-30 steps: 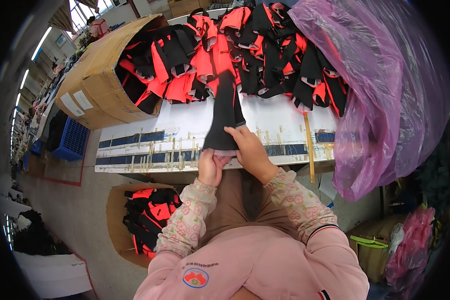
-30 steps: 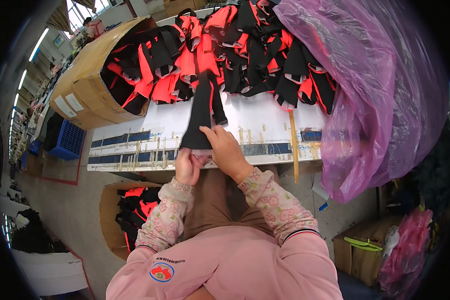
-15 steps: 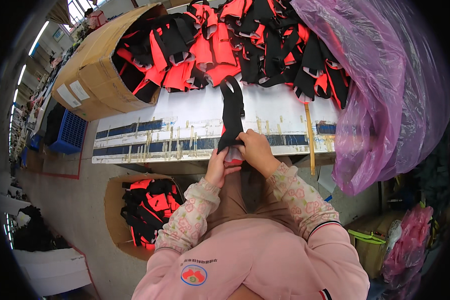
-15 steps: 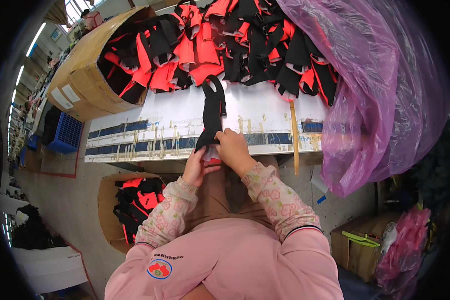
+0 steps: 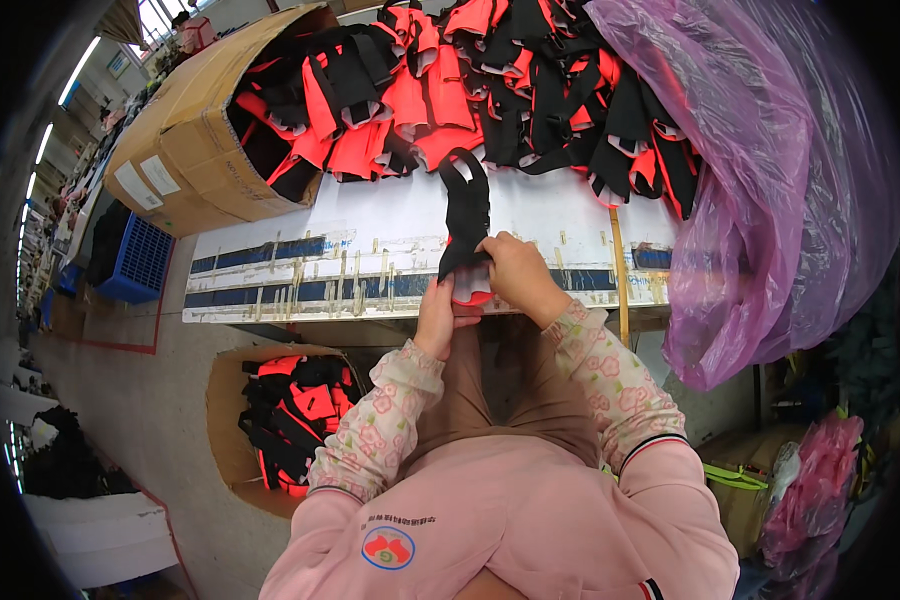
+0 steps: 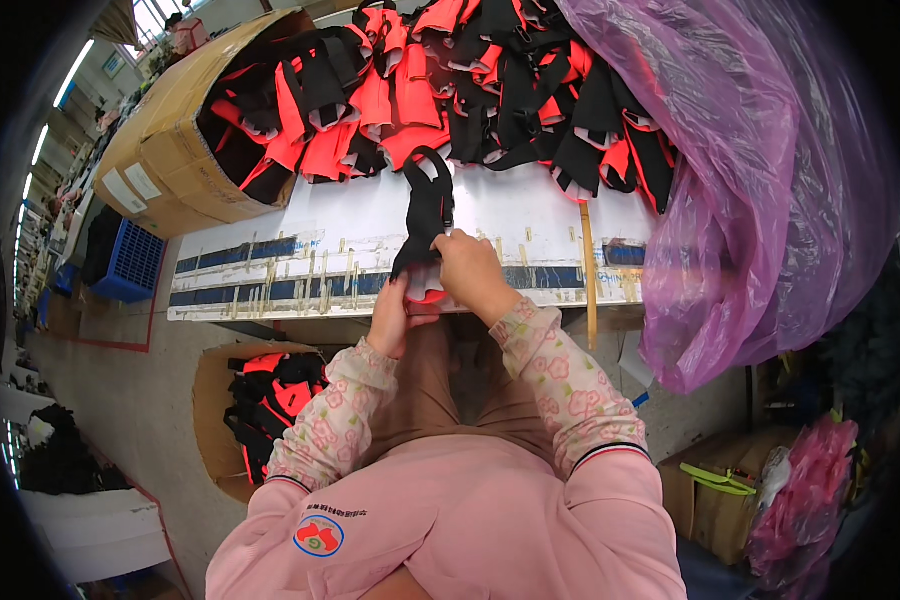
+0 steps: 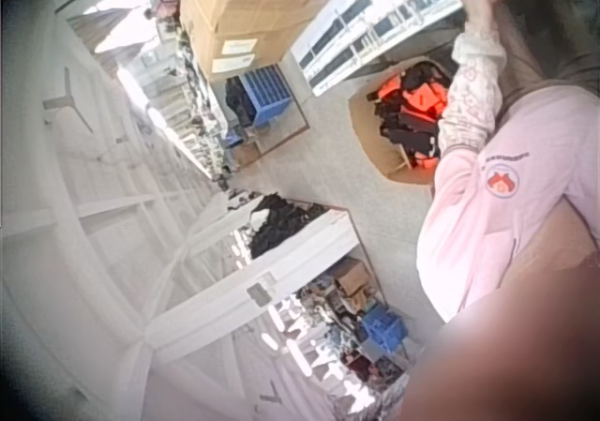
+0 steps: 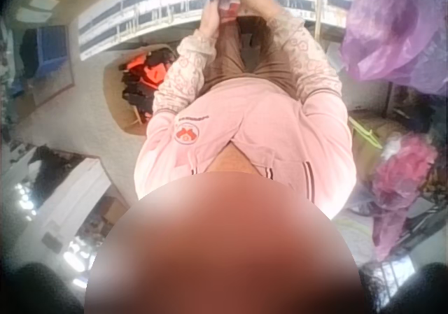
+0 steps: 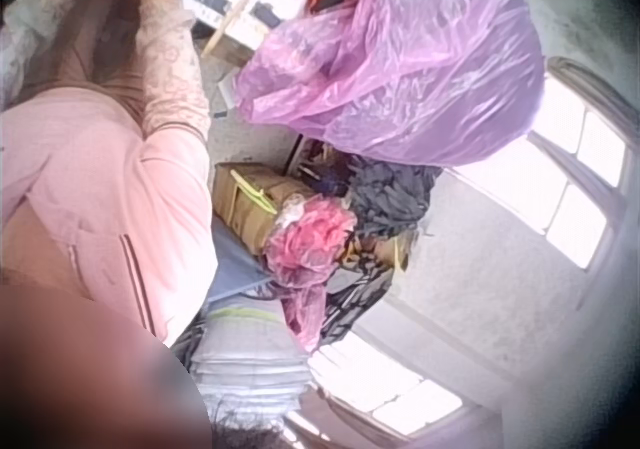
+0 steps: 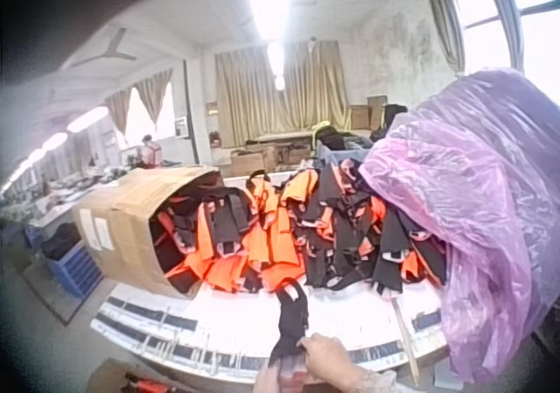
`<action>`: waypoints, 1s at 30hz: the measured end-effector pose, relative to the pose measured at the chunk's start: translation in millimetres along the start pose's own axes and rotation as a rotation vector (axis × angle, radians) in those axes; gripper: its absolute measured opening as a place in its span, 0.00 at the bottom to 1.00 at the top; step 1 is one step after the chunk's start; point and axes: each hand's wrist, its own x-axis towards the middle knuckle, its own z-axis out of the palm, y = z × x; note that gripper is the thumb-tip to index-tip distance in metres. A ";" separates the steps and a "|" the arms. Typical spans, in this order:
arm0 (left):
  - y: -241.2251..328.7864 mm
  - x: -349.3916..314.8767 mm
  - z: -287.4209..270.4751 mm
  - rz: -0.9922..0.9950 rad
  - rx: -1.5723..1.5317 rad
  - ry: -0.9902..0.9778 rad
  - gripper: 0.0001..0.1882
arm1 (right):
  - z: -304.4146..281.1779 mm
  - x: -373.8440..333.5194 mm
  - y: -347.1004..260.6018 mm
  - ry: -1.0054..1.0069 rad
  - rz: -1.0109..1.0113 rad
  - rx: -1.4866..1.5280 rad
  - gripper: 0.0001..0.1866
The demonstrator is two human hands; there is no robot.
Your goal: Turning and shaping components of life jackets using a wooden tool in a factory setting.
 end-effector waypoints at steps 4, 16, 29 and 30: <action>23.4 3.6 9.5 0.045 -0.007 -0.025 0.16 | -16.8 17.4 0.0 0.016 0.040 0.016 0.09; 39.6 -6.2 19.7 0.110 -0.077 0.049 0.17 | -10.0 14.0 -8.0 -0.005 -0.012 -0.049 0.08; -8.5 3.6 2.4 0.089 -0.271 -0.087 0.13 | 9.6 -2.2 -8.8 0.014 0.242 0.114 0.18; -9.0 2.8 2.1 0.088 -0.270 -0.088 0.13 | 11.2 -3.1 -4.9 0.012 0.227 0.149 0.18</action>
